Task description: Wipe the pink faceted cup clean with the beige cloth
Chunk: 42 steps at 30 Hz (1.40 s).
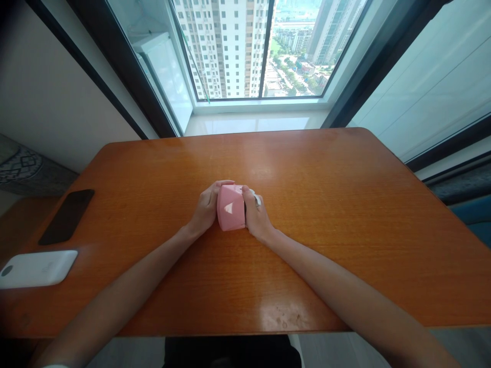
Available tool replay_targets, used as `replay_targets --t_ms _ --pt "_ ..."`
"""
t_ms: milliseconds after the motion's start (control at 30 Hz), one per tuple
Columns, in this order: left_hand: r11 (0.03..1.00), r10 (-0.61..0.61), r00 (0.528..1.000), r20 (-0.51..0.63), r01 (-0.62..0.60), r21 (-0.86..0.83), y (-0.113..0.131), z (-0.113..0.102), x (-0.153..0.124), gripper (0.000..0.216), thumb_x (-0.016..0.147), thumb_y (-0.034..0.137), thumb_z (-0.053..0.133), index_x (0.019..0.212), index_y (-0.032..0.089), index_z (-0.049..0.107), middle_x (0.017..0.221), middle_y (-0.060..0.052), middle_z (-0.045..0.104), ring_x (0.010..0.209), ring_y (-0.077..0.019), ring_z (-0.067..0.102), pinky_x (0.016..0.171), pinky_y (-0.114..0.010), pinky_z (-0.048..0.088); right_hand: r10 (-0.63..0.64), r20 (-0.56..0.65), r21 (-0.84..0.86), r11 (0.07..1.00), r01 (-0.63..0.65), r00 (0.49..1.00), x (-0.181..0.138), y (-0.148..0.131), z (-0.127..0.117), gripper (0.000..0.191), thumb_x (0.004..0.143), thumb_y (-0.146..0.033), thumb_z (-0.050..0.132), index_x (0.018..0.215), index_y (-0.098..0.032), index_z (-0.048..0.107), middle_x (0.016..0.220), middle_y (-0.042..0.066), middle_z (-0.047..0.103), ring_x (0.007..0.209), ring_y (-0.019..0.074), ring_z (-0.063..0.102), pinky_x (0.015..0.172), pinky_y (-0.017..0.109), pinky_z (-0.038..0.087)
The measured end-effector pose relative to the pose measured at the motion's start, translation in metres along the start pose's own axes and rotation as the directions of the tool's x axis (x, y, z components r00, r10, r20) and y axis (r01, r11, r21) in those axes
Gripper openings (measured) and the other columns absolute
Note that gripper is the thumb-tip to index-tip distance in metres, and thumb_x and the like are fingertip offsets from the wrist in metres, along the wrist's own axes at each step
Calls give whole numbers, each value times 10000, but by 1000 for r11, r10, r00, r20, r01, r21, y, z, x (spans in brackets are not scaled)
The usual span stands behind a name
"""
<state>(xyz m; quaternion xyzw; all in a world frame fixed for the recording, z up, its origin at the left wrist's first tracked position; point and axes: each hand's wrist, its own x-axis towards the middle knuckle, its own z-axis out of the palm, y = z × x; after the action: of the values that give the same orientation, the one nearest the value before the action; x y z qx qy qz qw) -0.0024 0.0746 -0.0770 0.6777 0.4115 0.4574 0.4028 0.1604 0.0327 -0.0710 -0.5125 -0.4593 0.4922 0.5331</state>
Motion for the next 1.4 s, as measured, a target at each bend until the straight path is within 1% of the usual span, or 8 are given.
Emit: replay_targets --t_ms 133,200,300,400,600,1033,1233,1400 --pt "914 312 950 22 -307 267 -9 -17 6 429 1167 415 387 1505 195 536 1415 -150 679 1233 -221 692 1074 -407 573 -7 31 -6 1000 8 999 -1 -6 0 641 1002 -778 455 664 -238 523 540 -33 484 506 131 431 492 271 357" --pt "759 528 839 134 -537 370 -12 -29 9 441 1142 338 472 1573 241 472 1497 -161 635 1335 -238 661 1103 -424 577 -34 51 -3 999 34 998 -2 -6 0 616 996 -750 504 673 -227 549 568 -29 511 528 129 446 516 269 372" --pt "447 748 598 287 -774 448 -15 -43 11 454 1084 233 589 1527 307 529 1540 -143 621 1449 -265 603 1149 -458 566 -55 52 -2 998 55 997 -2 -5 0 595 984 -732 537 693 -215 576 613 -24 538 562 128 459 540 266 380" --pt "252 786 456 418 -853 457 -13 -45 11 464 1045 159 639 1455 366 579 1554 -89 618 1503 -260 570 1167 -484 571 -44 49 -10 999 44 998 -2 -5 0 584 996 -727 510 734 -213 602 647 -18 556 601 139 482 566 268 402" --pt "76 809 325 490 -884 462 -5 -34 8 384 1000 335 770 1353 431 652 1488 -40 659 1497 -286 584 1183 -549 583 -89 26 -60 994 90 996 -2 -9 -1 605 990 -756 478 733 -224 611 681 -9 565 648 157 494 619 283 446" --pt "245 827 410 386 -879 408 0 -23 7 313 1039 242 667 1350 270 686 1494 -149 653 1504 -295 562 1205 -553 559 -40 26 2 999 40 999 2 -1 0 664 997 -795 452 730 -218 646 714 12 619 700 172 560 653 282 486" --pt "400 765 508 395 -856 327 -3 -25 4 364 1059 285 632 1416 352 655 1560 -103 621 1535 -288 530 1264 -582 489 -50 40 -5 999 50 998 2 0 -1 682 996 -814 432 708 -223 617 674 3 593 659 166 535 612 284 455" --pt "438 744 540 394 -839 324 -5 -25 3 414 1041 257 618 1444 350 636 1589 -102 591 1534 -301 523 1262 -592 485 -52 58 10 999 52 997 3 3 -1 688 999 -816 417 742 -217 639 693 3 615 652 160 544 619 280 459"
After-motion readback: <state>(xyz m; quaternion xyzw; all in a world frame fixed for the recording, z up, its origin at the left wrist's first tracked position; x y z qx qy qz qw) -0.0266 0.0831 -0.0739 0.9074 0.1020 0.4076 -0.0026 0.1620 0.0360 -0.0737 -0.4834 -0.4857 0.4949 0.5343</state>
